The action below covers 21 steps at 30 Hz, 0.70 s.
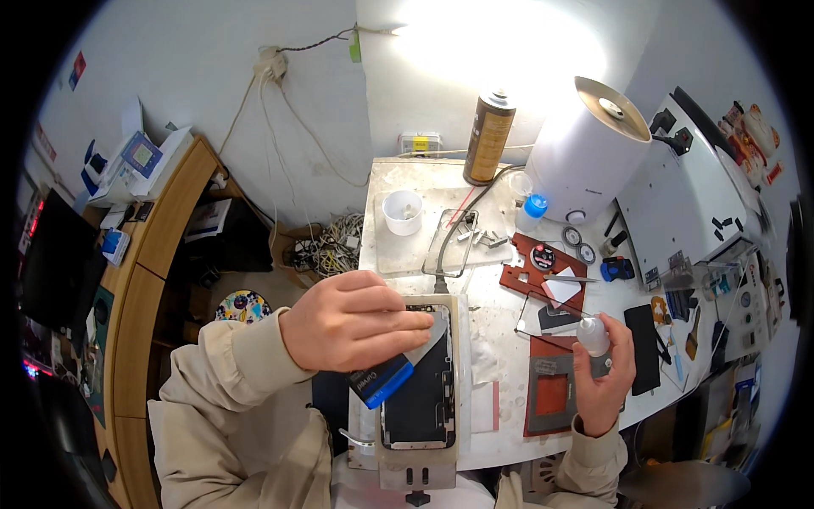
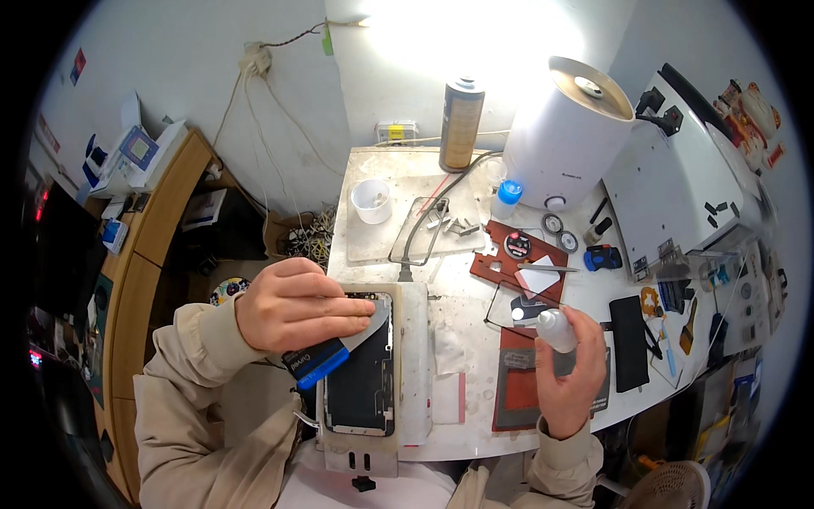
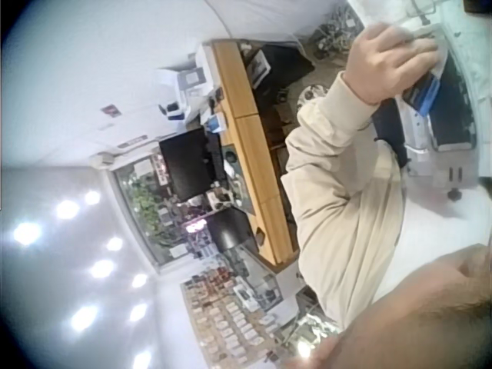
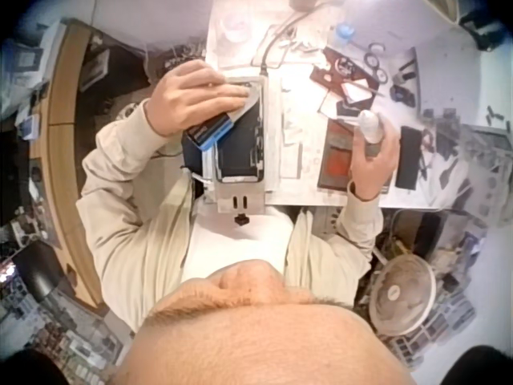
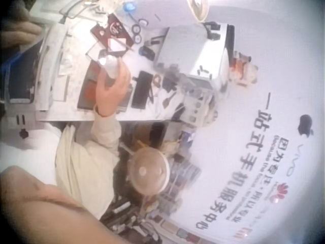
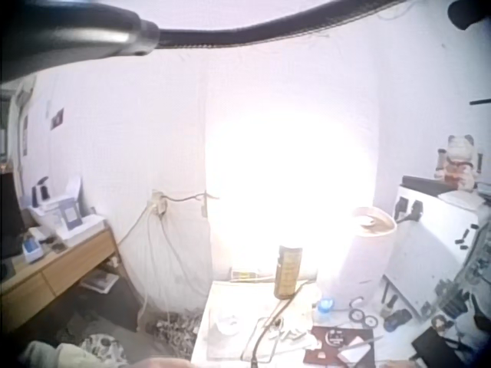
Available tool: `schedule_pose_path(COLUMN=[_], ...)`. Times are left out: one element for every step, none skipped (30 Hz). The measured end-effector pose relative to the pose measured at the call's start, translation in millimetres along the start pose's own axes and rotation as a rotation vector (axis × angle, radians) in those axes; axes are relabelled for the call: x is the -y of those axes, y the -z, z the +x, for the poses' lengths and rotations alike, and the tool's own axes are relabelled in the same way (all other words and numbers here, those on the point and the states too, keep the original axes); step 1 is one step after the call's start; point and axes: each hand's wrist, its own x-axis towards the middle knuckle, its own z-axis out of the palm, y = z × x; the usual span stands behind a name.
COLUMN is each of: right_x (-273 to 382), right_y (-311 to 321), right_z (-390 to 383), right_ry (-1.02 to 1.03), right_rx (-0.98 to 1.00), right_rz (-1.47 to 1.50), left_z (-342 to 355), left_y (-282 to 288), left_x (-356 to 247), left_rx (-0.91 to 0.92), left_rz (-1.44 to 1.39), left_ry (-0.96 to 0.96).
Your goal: The person applies a liquid adhesive from a small bottle to the edges of a disassembled smartphone frame. They then use a cotton pad to wipe the surface and a plastic spudger to adjust internal components within the device.
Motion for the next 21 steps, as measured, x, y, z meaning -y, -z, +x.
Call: schedule_pose_path(right_x=[-1, -1, -2, -3, -4, -6, -8, -10, -11, -12, -13, -14, -15, -16, -17, -17, -17, -18, -18, -18, -18], right_y=[2, 3, 4, 4, 5, 5, 5, 5, 5, 5, 5, 5, 6, 6, 6, 6, 6, 6, 6, 6, 6], right_z=[0, -1, -1, -2, -3, -3, -4, -4, -5, -6, -7, -7, -8, -8, -8, -8, -8, -7, -7, -6, -6], right_ry=[-0.004, -0.010, -0.014, -0.017, -0.023, -0.024, -0.024, -0.024, -0.033, -0.042, -0.052, -0.053, -0.054, -0.055, -0.063, -0.070, -0.075, -0.074, -0.073, -0.069, -0.066], right_rx=[0.002, -0.001, -0.005, -0.010, -0.013, -0.021, -0.028, -0.034, -0.030, -0.026, -0.022, -0.026, -0.030, -0.034, -0.037, -0.039, -0.040, -0.042, -0.044, -0.045, -0.046], right_rz=[-0.002, -0.003, -0.005, -0.006, -0.012, -0.016, -0.020, -0.022, -0.016, -0.009, -0.004, -0.009, -0.015, -0.018, -0.013, -0.006, -0.002, -0.001, -0.001, 0.003, 0.009], left_z=[-2, -2, -1, -1, -1, -2, -2, -2, -2, -2, -2, -1, 0, 1, 0, -1, -4, -7, -9, -11, -12], left_y=[0, 1, 2, 2, 1, 0, 0, 1, 1, 3, 5, 9, 13, 15, 16, 17, 19, 21, 24, 28, 32], left_x=[2, 3, 5, 7, 10, 13, 15, 15, 16, 16, 16, 15, 14, 10, 2, -5, -12, -18, -22, -23, -29], left_rx=[0.007, 0.008, 0.008, 0.009, 0.014, 0.019, 0.024, 0.042, 0.061, 0.079, 0.111, 0.144, 0.176, 0.163, 0.150, 0.135, 0.127, 0.119, 0.111, 0.103, 0.086], left_rz=[-0.016, -0.029, -0.042, -0.056, -0.066, -0.076, -0.086, -0.098, -0.110, -0.120, -0.158, -0.195, -0.231, -0.257, -0.282, -0.306, -0.303, -0.300, -0.296, -0.239, -0.412], left_ry=[-0.001, -0.017, -0.033, -0.048, -0.067, -0.085, -0.102, -0.099, -0.095, -0.091, -0.053, -0.014, 0.025, 0.112, 0.199, 0.286, 0.355, 0.425, 0.495, 0.518, 0.768])
